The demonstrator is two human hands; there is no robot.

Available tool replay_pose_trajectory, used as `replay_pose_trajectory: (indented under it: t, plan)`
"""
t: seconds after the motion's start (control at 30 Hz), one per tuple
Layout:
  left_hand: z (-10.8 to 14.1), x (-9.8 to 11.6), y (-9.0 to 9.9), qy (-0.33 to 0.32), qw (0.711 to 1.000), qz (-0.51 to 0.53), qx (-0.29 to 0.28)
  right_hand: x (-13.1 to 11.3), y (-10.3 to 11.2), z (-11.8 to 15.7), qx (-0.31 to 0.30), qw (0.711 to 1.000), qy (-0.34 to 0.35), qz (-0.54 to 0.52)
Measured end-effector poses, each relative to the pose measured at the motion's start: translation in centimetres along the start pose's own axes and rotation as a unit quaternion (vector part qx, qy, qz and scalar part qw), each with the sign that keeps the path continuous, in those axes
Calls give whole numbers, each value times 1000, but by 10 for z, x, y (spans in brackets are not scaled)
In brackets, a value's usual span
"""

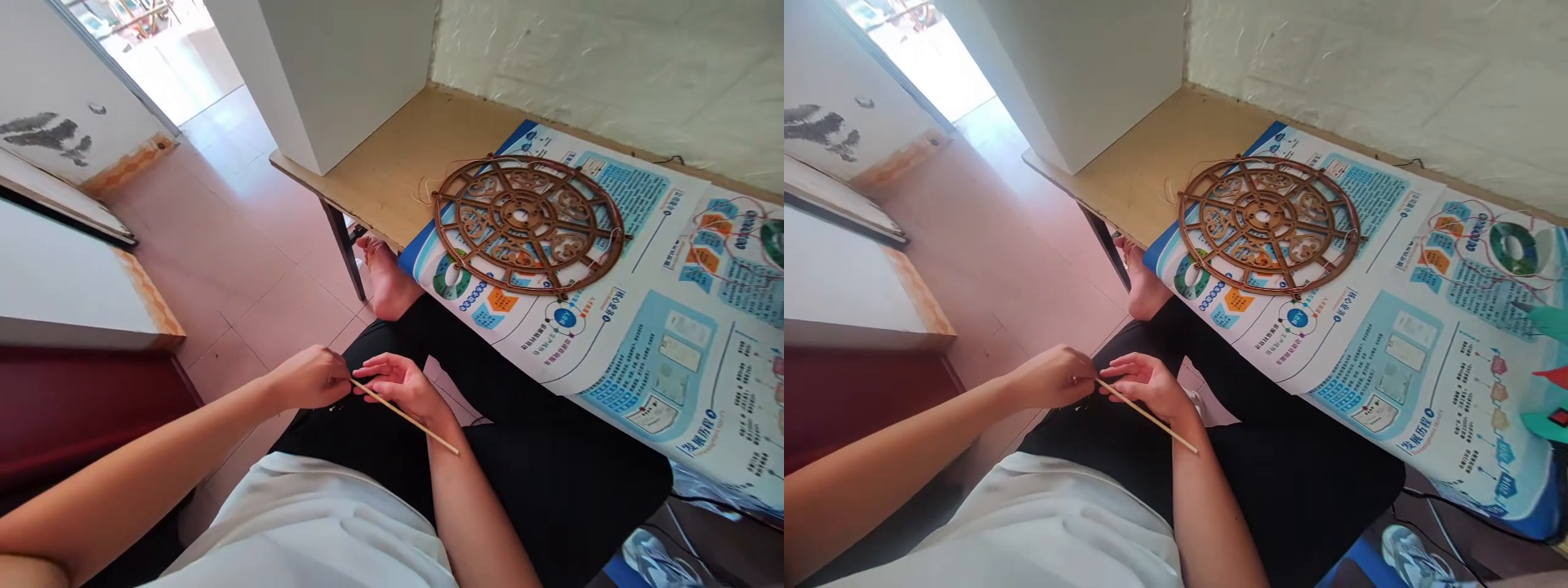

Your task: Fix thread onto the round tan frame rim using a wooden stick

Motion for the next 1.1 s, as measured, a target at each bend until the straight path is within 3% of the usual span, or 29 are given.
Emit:
replay_pose_trajectory:
  t: [0.17, 0.37, 0.63, 0.87, 1.1]
  plan:
    - [2, -15, 1, -9, 997, 63, 35, 3, -6, -2, -14, 999, -41, 26]
    - [6, -32, 0, 39, 982, 158, 95, 0, -6, -7, -5, 999, -46, 24]
    - [12, -33, -1, 63, 962, 240, 115, -6, -8, -13, 17, 997, -75, 12]
    - [8, -28, -12, 56, 960, 208, 177, -5, -12, -16, 46, 994, -95, 12]
    - [5, -29, -15, -14, 970, 119, 211, -1, -10, -15, 50, 992, -112, 16]
Point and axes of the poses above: each hand's wrist, its own z-axis away from the middle knuckle, its own y-axis out of the back of the hand, x = y × z, the point moved 1 cm from there along -z, towards the middle knuckle, and after that the axes turned 8 degrees about x, right-handed, at the moved point
